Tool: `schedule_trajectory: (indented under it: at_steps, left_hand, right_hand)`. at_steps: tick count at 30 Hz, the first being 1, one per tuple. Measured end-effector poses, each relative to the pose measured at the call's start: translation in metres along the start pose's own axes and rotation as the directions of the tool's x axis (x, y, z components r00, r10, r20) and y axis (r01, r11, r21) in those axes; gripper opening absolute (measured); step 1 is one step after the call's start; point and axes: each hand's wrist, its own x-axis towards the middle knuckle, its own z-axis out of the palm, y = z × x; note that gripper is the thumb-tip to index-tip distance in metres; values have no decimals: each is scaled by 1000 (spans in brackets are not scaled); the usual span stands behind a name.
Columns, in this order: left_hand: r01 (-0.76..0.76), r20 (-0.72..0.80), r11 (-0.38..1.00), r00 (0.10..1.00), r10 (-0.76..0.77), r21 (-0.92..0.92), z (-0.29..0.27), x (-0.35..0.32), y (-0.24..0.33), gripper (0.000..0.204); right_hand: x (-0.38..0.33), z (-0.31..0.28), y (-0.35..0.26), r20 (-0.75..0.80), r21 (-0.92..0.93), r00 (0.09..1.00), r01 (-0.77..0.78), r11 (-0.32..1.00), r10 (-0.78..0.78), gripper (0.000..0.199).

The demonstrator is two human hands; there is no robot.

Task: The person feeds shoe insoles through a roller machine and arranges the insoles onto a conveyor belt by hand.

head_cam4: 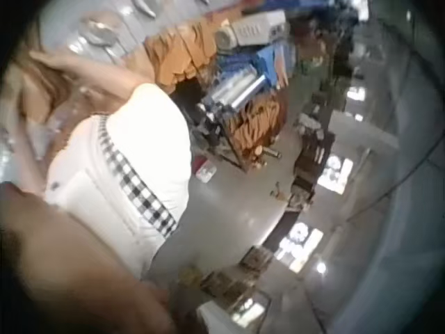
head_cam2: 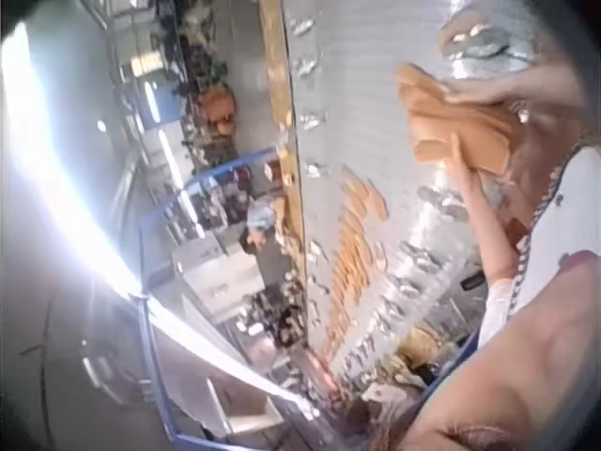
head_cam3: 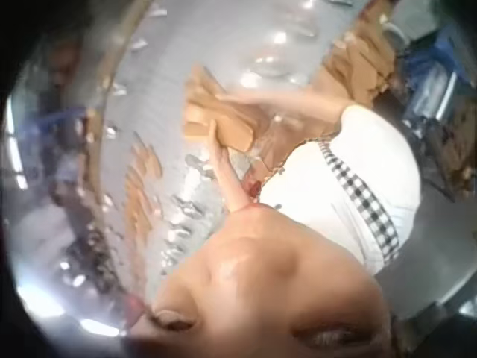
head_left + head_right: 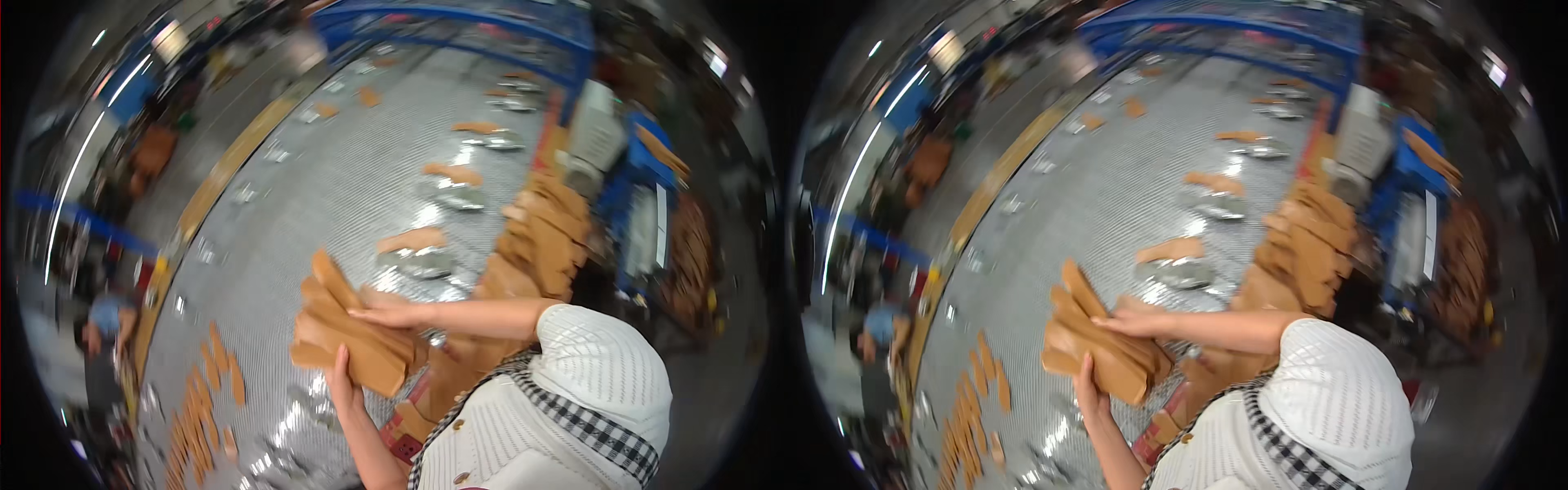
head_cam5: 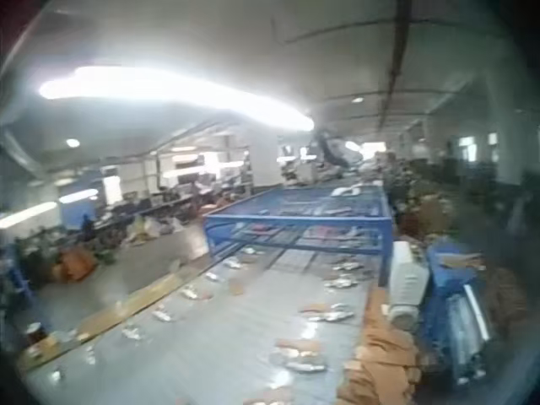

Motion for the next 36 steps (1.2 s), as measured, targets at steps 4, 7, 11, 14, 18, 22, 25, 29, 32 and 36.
schedule_trajectory:
  at_steps: [4,7,11,14,18,22,25,29,32,36]
  left_hand:
    - [201,281,967,948,-151,-159,54,-34,-67,61]
    - [389,467,920,808,-360,37,80,-99,-79,68]
    - [465,523,870,706,-477,167,126,-157,-83,82]
    - [246,556,919,737,-384,309,163,-204,-95,91]
    - [107,542,882,753,-373,458,176,-231,-118,95]
    - [-135,499,636,749,-436,760,229,-278,-145,81]
    - [8,602,804,658,-451,594,274,-309,-209,82]
    - [178,630,779,495,-599,601,366,-369,-249,70]
    - [-9,646,712,428,-632,702,419,-388,-283,65]
    - [-114,717,715,247,-651,689,491,-411,-326,63]
  right_hand:
    - [-116,-33,3,-45,367,971,236,900,-237,86]
    - [-206,-4,26,-61,382,998,46,923,-25,97]
    - [-304,-13,42,-52,148,995,-82,986,90,107]
    - [-376,-25,69,-60,116,993,-96,989,104,109]
    - [-443,-37,100,-53,-85,993,97,992,-102,98]
    - [-521,-42,129,-200,21,947,262,965,-253,89]
    - [-591,-32,133,-458,-99,855,225,969,-245,85]
    - [-666,-42,198,-641,-64,741,206,976,-199,80]
    - [-732,-55,211,-719,-26,672,229,973,-177,72]
    - [-807,-59,236,-869,-75,478,132,988,-130,74]
